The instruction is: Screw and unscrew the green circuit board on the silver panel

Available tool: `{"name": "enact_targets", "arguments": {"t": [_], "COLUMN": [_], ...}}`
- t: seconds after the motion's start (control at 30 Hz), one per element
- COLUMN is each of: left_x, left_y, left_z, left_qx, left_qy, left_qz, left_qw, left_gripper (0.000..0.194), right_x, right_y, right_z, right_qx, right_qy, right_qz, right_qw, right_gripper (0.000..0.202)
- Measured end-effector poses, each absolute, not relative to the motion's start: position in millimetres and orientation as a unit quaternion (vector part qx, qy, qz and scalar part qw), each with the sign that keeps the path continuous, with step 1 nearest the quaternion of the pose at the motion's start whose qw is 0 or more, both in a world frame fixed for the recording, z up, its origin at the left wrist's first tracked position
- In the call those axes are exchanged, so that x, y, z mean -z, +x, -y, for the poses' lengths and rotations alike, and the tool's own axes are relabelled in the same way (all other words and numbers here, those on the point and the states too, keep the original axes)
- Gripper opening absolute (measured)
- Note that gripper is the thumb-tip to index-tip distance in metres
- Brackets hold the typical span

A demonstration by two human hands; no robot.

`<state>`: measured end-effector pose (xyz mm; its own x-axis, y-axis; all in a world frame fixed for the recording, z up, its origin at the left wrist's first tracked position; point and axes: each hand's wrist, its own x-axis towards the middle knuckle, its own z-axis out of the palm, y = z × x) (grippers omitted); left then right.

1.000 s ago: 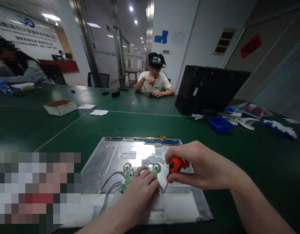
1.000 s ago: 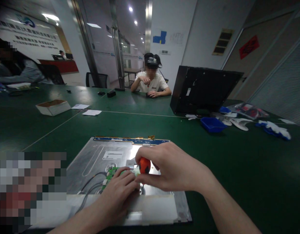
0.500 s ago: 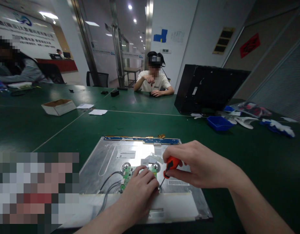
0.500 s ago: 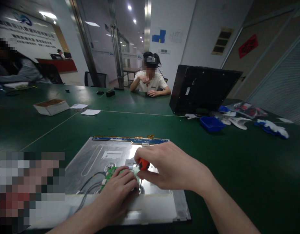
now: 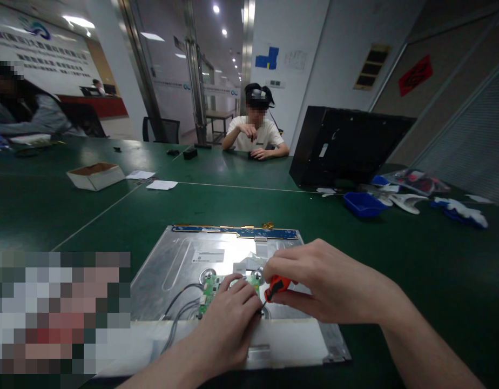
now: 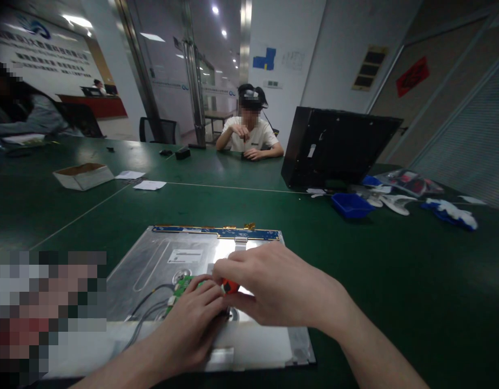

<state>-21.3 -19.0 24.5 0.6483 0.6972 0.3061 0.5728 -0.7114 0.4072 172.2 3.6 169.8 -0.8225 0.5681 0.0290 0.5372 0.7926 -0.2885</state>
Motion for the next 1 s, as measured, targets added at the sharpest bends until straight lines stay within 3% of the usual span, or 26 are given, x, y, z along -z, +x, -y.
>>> {"name": "enact_targets", "arguments": {"t": [1.0], "left_x": [-12.0], "left_y": [-22.1], "left_z": [15.6], "left_qx": [-0.23], "left_qy": [0.895], "left_qz": [-0.363], "left_qw": [0.123], "left_gripper": [0.009], "right_x": [-171.4], "right_y": [171.4], "right_z": [1.3], "right_qx": [-0.121], "right_qy": [-0.301], "right_qz": [0.945], "right_qw": [0.047], "right_gripper": [0.005]}}
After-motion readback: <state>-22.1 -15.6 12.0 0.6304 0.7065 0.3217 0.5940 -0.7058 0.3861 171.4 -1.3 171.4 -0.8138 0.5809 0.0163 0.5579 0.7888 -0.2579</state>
